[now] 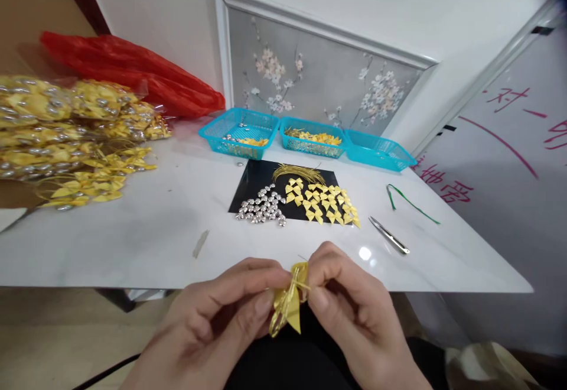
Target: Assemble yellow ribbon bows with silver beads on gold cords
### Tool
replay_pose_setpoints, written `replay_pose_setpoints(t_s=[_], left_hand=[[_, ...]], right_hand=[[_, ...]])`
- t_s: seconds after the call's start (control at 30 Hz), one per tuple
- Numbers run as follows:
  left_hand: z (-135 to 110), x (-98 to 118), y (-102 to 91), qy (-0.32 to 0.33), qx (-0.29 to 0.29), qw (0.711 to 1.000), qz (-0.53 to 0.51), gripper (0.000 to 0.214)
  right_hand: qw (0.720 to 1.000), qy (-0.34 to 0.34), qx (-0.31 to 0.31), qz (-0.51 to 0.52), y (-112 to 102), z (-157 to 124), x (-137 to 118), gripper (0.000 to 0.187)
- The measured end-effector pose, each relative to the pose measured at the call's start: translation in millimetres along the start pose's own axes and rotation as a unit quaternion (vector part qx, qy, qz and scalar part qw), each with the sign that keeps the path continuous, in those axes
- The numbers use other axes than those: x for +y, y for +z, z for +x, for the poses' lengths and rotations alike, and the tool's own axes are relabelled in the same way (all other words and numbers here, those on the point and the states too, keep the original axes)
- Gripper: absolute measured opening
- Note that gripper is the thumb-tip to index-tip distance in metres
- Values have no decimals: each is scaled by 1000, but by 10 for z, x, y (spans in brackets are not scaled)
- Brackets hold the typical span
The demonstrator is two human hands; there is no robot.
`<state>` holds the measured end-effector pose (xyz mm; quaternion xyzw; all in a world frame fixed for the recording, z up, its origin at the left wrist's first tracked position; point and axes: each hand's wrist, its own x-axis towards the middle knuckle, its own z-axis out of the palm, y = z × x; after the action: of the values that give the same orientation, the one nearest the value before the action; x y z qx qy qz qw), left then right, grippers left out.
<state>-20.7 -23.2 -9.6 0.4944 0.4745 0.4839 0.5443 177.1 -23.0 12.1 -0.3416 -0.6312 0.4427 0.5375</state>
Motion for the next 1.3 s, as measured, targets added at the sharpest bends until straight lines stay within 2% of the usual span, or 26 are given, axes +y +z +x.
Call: replay_pose_setpoints(t_s=[0.13, 0.23, 0.3, 0.47, 0.57, 0.73, 0.9, 1.0, 1.13, 1.2, 1.3], left_hand=[[3, 87, 87, 25, -46, 999, 14, 24], [85, 208, 161, 71, -32, 997, 0, 12], [137, 255, 175, 61, -49, 997, 16, 6], [162, 225, 142, 0, -64, 998, -9, 14], [146, 248, 159, 9, -45, 999, 11, 13], [142, 343, 220, 65, -27, 996, 58, 19], [114, 298, 220, 78, -29, 994, 66, 20], [87, 266, 203, 99, -27, 989, 105, 22], [70, 238, 189, 175, 18, 965, 192, 16], [76, 216, 187, 228, 51, 946, 226, 13], [95, 176, 189, 274, 78, 922, 260, 15]], right_hand=[[987, 101, 3, 122, 32, 7, 21, 27], [972, 146, -1, 182, 64, 2, 36, 30], [964, 164, 2, 208, 76, 2, 44, 29], [949, 187, 18, 253, 82, 19, 52, 31], [960, 175, 30, 218, 91, 34, 42, 30], [979, 140, 43, 139, 98, 73, 1, 29], [983, 137, 43, 115, 90, 83, -20, 29], [987, 122, 36, 102, 74, 90, -55, 27], [997, 70, 28, -7, 67, 80, -120, 22], [996, 46, 42, -59, 101, 44, -123, 18], [993, 42, 78, -74, 214, -43, -77, 14]])
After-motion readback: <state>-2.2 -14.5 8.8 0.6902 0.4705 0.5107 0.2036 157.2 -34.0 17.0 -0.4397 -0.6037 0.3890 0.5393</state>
